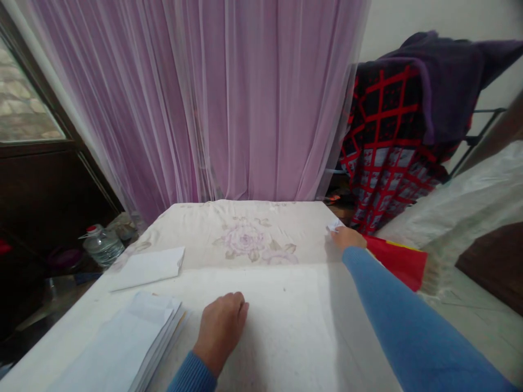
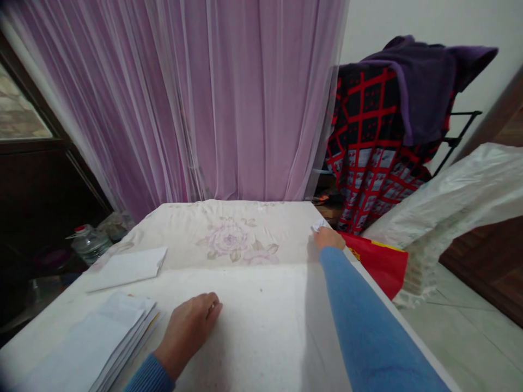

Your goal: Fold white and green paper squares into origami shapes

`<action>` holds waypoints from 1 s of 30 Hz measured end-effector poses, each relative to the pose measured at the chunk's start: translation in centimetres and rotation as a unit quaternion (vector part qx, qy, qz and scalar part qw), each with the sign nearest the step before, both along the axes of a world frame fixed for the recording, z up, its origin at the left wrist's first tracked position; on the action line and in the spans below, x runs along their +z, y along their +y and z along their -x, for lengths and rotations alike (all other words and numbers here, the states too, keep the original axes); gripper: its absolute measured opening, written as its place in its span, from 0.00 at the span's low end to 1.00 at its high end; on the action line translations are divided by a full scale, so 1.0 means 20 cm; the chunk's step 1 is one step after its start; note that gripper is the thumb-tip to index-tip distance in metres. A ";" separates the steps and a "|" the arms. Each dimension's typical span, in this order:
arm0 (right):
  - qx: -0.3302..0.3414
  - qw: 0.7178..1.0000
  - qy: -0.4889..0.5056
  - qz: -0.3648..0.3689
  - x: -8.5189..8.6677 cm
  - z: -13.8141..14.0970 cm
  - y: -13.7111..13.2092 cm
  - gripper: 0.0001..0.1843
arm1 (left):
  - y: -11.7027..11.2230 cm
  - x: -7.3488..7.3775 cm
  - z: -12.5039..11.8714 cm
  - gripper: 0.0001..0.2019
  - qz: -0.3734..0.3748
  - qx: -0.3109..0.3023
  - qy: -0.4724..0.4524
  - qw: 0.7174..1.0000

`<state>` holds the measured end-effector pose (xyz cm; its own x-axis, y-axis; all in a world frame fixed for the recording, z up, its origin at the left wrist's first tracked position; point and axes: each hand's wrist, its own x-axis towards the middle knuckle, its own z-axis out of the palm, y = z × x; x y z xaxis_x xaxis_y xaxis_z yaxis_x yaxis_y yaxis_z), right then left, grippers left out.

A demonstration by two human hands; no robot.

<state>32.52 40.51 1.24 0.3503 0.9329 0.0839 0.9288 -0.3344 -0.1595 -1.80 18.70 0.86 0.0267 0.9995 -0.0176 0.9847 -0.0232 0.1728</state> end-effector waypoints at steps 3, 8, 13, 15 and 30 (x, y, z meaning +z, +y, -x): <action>-0.002 1.000 -0.006 -0.006 -0.02 -0.01 0.01 0.19 | 0.18 0.00 0.00 0.13 -0.136 -0.065 -0.001 0.989; -0.005 1.000 -0.026 -0.007 -0.04 -0.05 0.05 0.19 | 0.32 -0.17 0.04 0.15 -0.173 -0.085 -0.048 0.980; -0.013 0.999 -0.050 -0.003 -0.04 -0.09 0.07 0.20 | 0.32 -0.24 0.07 0.14 -0.180 -0.094 -0.076 0.976; -0.016 0.998 -0.056 -0.003 -0.04 -0.11 0.07 0.20 | 0.32 -0.24 0.07 0.14 -0.191 -0.092 -0.085 0.974; 0.007 0.998 -0.064 -0.001 -0.04 -0.18 0.06 0.19 | 0.33 -0.25 0.08 0.14 -0.201 -0.087 -0.099 0.971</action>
<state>36.11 41.78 0.41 0.3229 0.9377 0.1282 0.9464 -0.3204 -0.0405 -3.36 25.32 -4.14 0.1591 0.9049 0.3947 0.9085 -0.2906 0.3001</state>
